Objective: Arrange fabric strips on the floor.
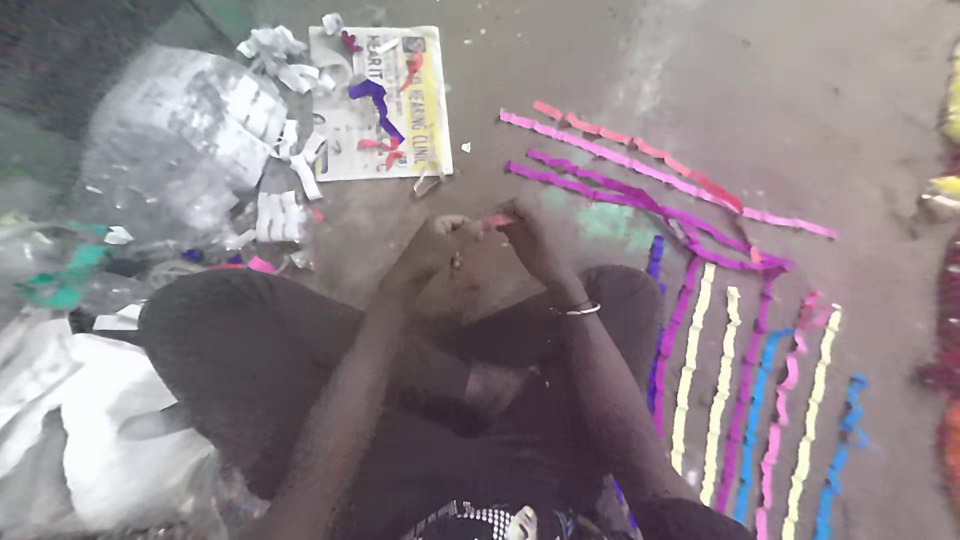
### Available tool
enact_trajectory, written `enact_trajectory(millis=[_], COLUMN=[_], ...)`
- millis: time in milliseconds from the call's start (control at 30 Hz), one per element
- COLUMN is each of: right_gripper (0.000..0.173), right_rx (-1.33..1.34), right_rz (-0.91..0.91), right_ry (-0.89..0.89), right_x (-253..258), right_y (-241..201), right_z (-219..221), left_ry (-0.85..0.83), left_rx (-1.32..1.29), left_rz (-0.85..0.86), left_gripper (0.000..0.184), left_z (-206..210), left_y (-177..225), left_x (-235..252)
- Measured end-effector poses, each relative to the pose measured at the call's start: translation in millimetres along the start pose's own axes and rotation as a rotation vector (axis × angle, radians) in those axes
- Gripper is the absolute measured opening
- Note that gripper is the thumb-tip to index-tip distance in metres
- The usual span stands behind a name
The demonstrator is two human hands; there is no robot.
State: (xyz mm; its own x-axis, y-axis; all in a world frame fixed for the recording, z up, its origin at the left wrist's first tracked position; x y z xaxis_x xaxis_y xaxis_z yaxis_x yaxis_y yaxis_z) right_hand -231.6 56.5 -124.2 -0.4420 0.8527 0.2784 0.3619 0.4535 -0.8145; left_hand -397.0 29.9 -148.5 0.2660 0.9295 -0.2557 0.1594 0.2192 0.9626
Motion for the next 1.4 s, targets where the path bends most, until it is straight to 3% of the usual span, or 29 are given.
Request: enact_trajectory(millis=[133,233,300,400,533,667,800,933,1033,1100,1267,1400], right_gripper=[0.027,0.029,0.026,0.025,0.022,0.023,0.027,0.038,0.035,0.035,0.027,0.032], right_rx=[0.313,0.375,0.427,0.517,0.397,0.192,0.148,-0.151,-0.460,-0.578,-0.520,-0.105], right_rz=[0.229,0.151,0.151,0.207,0.288,0.370,0.337,0.182,0.279,0.358,0.371,0.395], right_ry=[-0.103,-0.082,-0.040,0.035,0.052,-0.029,-0.127,-0.293,-0.333,-0.367,-0.469,-0.418], right_x=[-1,-2,-4,-4,-3,-3,-2,1,-1,-3,2,6], right_y=[0,4,4,0,3,27,41,48,62,73,73,50], right_z=[-9,-8,-6,-4,3,14,18,34,47,57,66,55], left_ry=[-0.007,0.042,0.020,0.001,0.009,0.049,0.034,0.074,0.101,0.108,0.123,0.172], left_rx=[-0.200,-0.245,-0.098,0.295,0.209,0.295,0.130,0.610,0.889,0.931,0.914,0.913], left_rz=[-0.198,-0.373,-0.429,-0.299,-0.136,-0.199,-0.160,-0.179,-0.341,-0.365,-0.297,-0.425], left_gripper=[0.030,0.029,0.030,0.034,0.039,0.031,0.027,0.029,0.031,0.028,0.030,0.034], left_z=[-7,-6,-3,-5,5,-2,-4,-4,-3,-1,-4,-11], left_y=[-5,-15,-21,-26,-16,-25,-25,-21,-34,-47,-43,-33], left_x=[-6,-9,-9,0,5,9,7,8,9,9,8,5])
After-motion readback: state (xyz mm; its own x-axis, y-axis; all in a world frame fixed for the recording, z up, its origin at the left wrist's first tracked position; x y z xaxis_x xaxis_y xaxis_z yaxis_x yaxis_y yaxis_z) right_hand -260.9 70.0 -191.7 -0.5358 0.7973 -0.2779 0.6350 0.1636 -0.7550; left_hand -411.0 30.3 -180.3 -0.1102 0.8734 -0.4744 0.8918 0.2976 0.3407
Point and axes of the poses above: each hand's wrist, its own x-axis towards the middle knuckle, its own z-axis out of the palm, y = z × x, the point moved 6 cm from there along x, towards the middle knuckle, and after that the axes turned 6 degrees about x, right-handed, at the moved point
